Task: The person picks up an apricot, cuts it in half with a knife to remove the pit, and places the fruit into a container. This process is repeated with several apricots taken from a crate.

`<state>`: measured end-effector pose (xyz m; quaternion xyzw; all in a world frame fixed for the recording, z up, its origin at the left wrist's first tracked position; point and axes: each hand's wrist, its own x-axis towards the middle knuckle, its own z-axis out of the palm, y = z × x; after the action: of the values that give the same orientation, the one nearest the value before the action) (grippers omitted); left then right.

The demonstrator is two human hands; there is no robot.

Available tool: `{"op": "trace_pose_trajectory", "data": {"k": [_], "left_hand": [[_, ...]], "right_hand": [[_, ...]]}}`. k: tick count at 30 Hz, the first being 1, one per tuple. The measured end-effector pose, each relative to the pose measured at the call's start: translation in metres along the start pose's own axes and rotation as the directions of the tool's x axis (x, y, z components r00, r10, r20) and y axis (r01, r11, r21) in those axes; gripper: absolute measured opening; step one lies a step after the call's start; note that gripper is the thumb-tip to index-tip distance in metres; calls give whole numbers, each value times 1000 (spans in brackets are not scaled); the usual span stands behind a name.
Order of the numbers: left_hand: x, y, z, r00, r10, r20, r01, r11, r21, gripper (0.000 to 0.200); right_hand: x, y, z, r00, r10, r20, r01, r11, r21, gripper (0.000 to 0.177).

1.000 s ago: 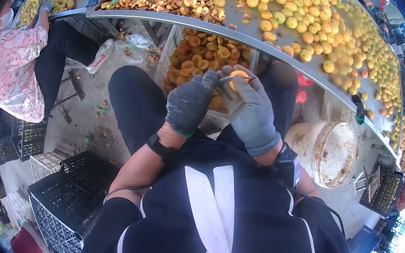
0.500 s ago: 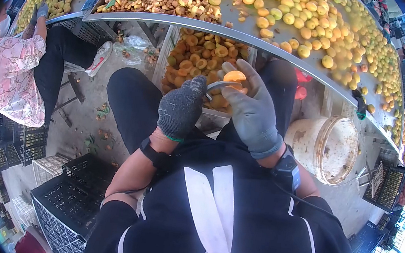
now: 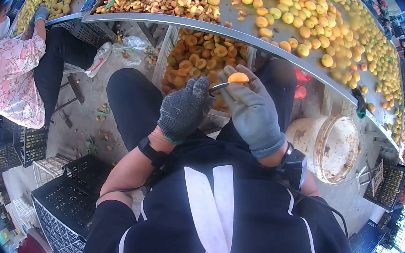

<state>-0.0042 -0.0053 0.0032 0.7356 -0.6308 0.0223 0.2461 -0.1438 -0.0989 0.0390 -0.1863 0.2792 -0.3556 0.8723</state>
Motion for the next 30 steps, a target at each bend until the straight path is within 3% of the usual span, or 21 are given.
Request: {"op": "trace_pose_trajectory", "data": {"k": [5, 8, 11, 13, 14, 19, 23, 28, 30], "left_hand": [[-8, -5, 0, 1000, 21, -3, -21, 983, -182, 29], [-11, -11, 1, 1000, 12, 17, -11, 998, -58, 26], [-10, -8, 1, 999, 33, 29, -32, 999, -37, 23], [-11, -9, 4, 999, 40, 27, -39, 999, -37, 22], [-12, -8, 4, 998, 49, 27, -48, 998, -40, 21], [-4, -5, -2, 999, 5, 38, -4, 1000, -21, 23], [-6, -6, 8, 999, 41, 31, -40, 999, -17, 28], [3, -7, 12, 1000, 15, -8, -15, 1000, -12, 28], [4, -8, 15, 1000, 1, -29, -1, 1000, -13, 28]], "right_hand": [[-7, 1, 2, 999, -39, 20, 40, 997, -62, 43], [-11, 5, 5, 999, -38, 33, 44, 975, -216, 45], [-12, 8, 5, 997, -62, 45, 72, 959, -273, 47], [-15, 6, 7, 994, -59, 89, 93, 889, -449, 49], [-15, 5, 9, 994, -58, 89, 92, 889, -449, 49], [-14, -3, 14, 990, 68, 120, -51, 988, -146, 48], [-11, -2, 15, 986, 56, 157, -33, 989, -145, 47], [3, 4, 11, 993, 62, 105, -71, 994, 85, 47], [4, 8, 5, 990, 26, 137, -35, 998, 60, 47]]}}
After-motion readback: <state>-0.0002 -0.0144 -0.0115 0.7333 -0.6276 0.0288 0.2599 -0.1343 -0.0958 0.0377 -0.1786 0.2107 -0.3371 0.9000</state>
